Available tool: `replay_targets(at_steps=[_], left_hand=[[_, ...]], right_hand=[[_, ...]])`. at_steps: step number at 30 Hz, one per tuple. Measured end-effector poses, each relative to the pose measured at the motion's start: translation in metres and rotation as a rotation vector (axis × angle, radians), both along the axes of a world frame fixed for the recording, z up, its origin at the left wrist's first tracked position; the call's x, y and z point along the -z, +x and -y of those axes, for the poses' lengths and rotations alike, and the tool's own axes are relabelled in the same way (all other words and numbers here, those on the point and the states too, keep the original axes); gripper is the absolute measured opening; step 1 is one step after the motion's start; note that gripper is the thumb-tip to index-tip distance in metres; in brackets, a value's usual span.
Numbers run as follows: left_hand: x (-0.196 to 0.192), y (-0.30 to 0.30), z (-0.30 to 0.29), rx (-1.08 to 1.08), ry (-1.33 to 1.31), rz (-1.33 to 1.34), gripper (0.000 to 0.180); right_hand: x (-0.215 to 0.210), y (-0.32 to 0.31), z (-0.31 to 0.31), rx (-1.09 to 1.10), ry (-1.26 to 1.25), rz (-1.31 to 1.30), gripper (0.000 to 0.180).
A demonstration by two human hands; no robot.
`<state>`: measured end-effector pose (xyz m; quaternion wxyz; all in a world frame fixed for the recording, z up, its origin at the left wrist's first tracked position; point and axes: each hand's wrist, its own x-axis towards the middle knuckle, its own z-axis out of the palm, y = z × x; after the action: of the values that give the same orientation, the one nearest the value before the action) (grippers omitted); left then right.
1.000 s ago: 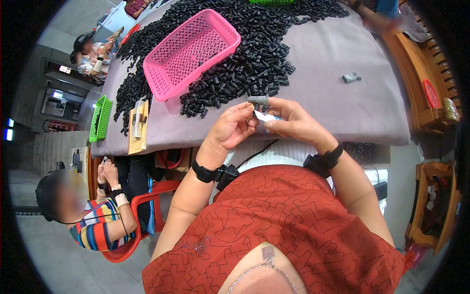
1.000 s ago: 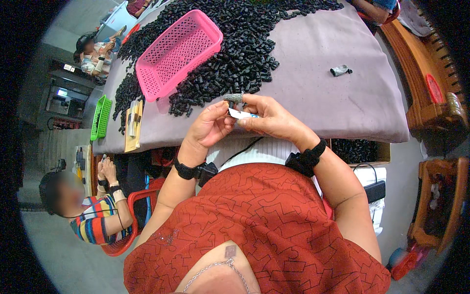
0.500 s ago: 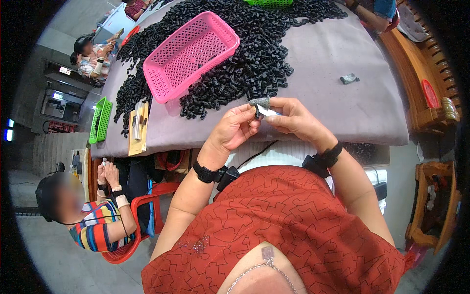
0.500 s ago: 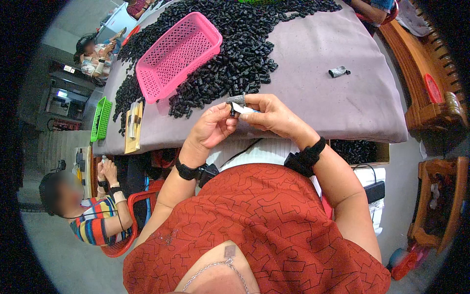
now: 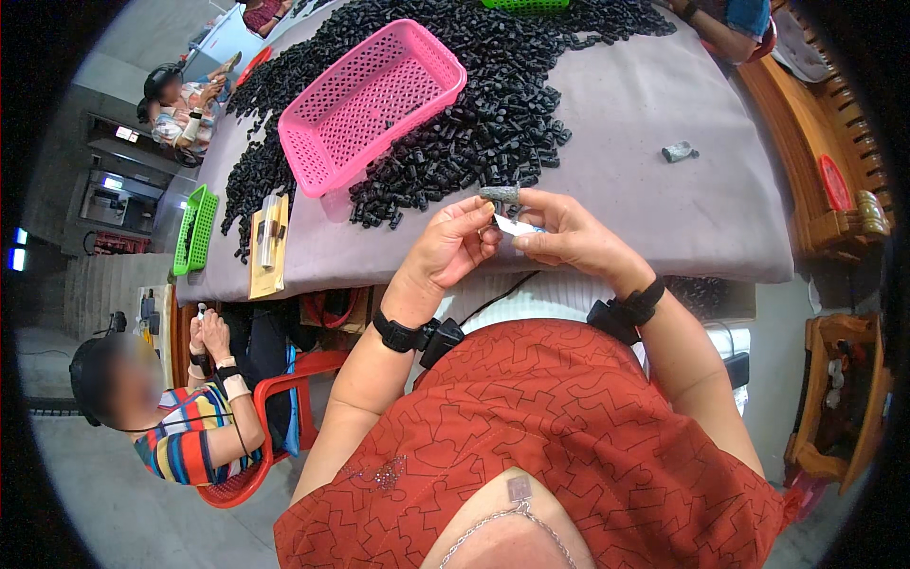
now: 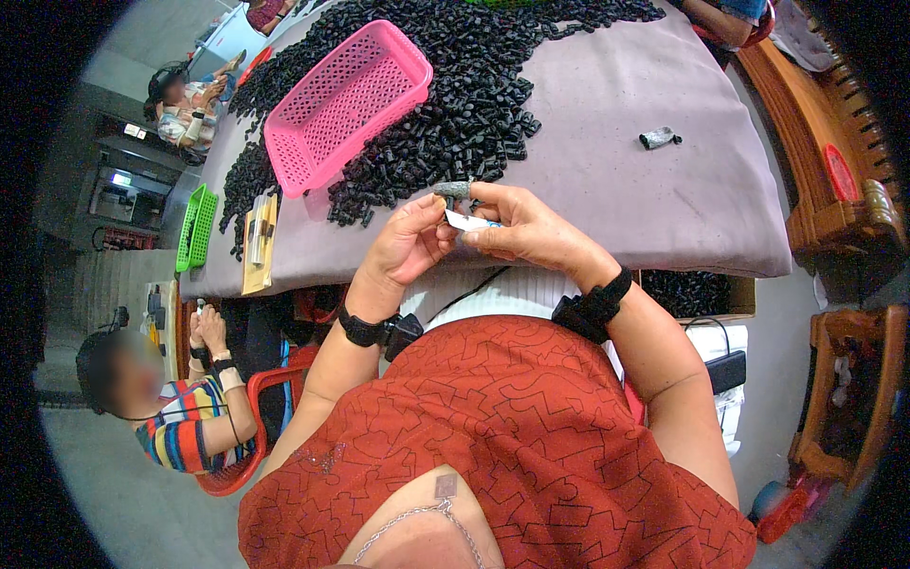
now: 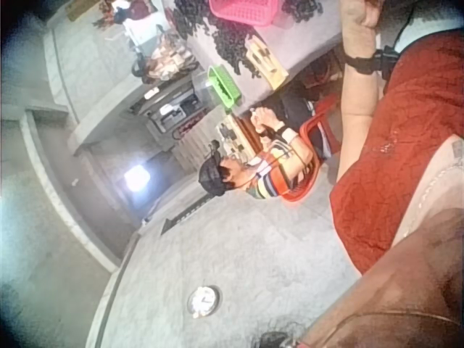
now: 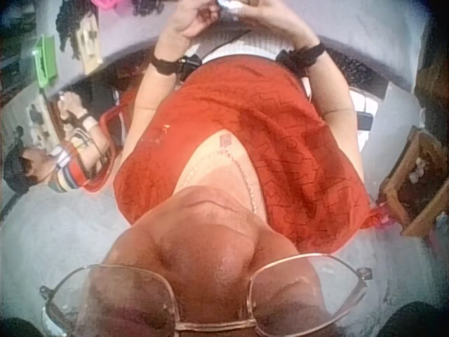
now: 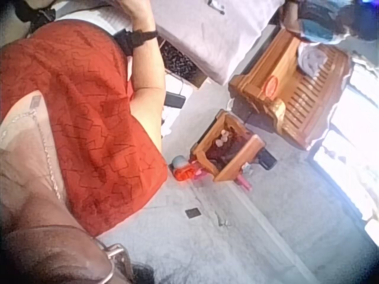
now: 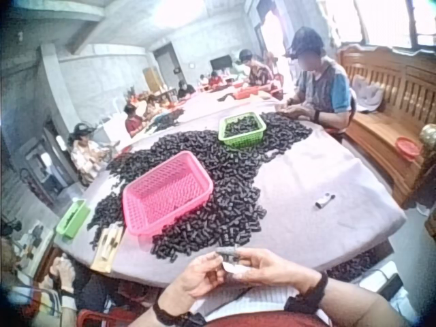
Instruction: Assembling and sorting small black components on a workshop table.
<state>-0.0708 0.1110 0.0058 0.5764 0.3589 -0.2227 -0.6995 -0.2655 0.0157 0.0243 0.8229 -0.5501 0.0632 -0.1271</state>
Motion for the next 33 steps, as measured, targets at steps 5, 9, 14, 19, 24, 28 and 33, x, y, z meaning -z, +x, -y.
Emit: replay_targets(at_steps=[5, 9, 14, 19, 24, 28, 33], left_hand=[[0.003, 0.002, 0.000, -0.010, 0.012, 0.034, 0.015], [0.000, 0.001, 0.002, 0.010, 0.028, 0.034, 0.014], [0.000, 0.011, 0.003, -0.012, -0.008, 0.095, 0.013], [-0.027, 0.063, 0.022, -0.259, -0.086, 0.010, 0.011], [-0.065, 0.111, 0.045, -0.513, -0.200, 0.180, 0.023], [-0.063, 0.091, 0.039, -0.637, -0.190, 0.525, 0.027], [-0.032, 0.033, 0.031, -0.198, -0.140, 0.969, 0.019]], right_hand=[[-0.002, 0.001, -0.001, 0.051, -0.016, -0.028, 0.045], [0.004, 0.001, 0.008, 0.051, -0.015, -0.062, 0.038], [0.002, 0.003, 0.006, 0.176, -0.084, -0.043, 0.034], [0.009, -0.002, 0.019, 0.449, -0.014, -0.039, 0.027], [0.012, -0.001, 0.021, 0.457, 0.001, -0.048, 0.025], [0.013, 0.000, 0.022, 0.441, -0.028, -0.064, 0.025], [0.010, 0.000, 0.021, 0.420, -0.050, -0.065, 0.028]])
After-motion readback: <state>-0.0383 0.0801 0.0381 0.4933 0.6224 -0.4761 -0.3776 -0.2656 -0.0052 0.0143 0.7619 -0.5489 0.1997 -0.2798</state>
